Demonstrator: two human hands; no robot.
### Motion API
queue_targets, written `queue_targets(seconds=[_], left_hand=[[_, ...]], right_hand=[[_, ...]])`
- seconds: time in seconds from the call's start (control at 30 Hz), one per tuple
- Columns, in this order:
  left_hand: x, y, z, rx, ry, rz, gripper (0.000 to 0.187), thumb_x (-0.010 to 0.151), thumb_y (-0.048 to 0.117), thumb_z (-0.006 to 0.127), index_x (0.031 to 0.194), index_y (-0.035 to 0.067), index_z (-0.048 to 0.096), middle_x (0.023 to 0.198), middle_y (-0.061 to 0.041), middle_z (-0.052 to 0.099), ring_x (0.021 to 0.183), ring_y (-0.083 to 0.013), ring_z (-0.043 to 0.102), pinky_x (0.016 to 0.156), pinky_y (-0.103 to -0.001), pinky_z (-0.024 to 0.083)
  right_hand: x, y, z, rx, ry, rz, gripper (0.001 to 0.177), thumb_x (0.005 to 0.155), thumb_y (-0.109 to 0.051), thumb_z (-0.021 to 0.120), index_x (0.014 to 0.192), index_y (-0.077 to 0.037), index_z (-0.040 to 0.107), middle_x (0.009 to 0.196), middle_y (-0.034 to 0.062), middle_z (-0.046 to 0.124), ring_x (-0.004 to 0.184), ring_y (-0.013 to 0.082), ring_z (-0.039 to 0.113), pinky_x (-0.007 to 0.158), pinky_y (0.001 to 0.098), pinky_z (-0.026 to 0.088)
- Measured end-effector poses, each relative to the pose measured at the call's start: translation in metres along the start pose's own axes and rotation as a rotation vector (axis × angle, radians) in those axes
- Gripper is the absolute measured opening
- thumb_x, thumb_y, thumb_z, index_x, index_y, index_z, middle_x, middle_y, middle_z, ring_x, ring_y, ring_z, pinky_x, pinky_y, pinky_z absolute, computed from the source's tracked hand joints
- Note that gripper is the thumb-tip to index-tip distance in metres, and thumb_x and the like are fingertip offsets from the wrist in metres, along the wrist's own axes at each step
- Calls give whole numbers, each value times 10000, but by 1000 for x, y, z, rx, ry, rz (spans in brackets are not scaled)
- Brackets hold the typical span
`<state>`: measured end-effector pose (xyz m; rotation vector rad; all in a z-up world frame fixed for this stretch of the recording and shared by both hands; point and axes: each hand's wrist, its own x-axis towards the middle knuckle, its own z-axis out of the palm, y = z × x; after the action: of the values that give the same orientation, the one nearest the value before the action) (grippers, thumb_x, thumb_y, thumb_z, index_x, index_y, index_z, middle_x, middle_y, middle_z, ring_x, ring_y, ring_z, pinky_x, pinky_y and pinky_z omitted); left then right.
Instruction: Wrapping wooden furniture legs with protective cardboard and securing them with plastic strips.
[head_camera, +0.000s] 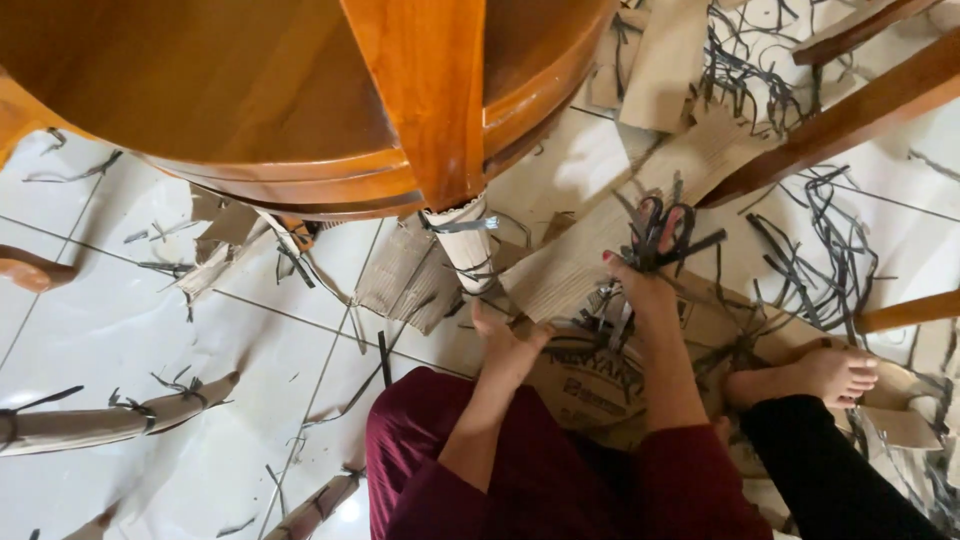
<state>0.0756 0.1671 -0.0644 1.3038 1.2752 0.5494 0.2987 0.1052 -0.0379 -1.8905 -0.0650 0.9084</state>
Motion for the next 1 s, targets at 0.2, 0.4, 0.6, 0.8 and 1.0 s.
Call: queue_targets(seconds=[0.2,0.4,0.6,0.8,1.0], left_hand=[[-29,72,-1,-68,-103,-237,1238,804,146,845,1622,206,-83,1632,-175,-89,1463,-311,325,1178,-512,386],[-9,85,-11,-82,342,-7,1190,688,30,857,1581,221,94,1610,-123,93,1551,-313,122,1261,-476,215],[106,-26,-5,-351,301,300,727,779,94,765,1428,-79,484,1308,-267,582,1217,-262,536,1032,-406,484],[59,91,-30,-598,405,365,153,794,90,748,874,73,618,763,-9,596,771,-103,500,762,-248,418],[104,59,-49,-218,512,393,205,798,100,756,963,71,638,805,-205,658,772,-240,571,789,-424,479]], right_hand=[[85,53,15,-906,-82,-98,892,840,-694,685,1290,75,662,1364,280,643,1332,366,588,1188,474,381],[-115,-106,39,-657,-189,-378,712,935,-114,656,1574,3,363,1634,280,216,1407,499,417,1043,563,507],[-74,-18,154,-758,-131,-1000,836,914,-657,567,1499,-72,445,1369,140,606,1277,308,560,1052,615,336],[-97,-54,163,-525,-26,-1083,564,788,-150,796,1298,-12,598,1070,157,717,1040,342,707,1046,428,416],[-99,-76,196,-557,-56,-1066,642,726,-37,788,1329,27,577,1058,156,742,980,310,729,1054,463,355]])
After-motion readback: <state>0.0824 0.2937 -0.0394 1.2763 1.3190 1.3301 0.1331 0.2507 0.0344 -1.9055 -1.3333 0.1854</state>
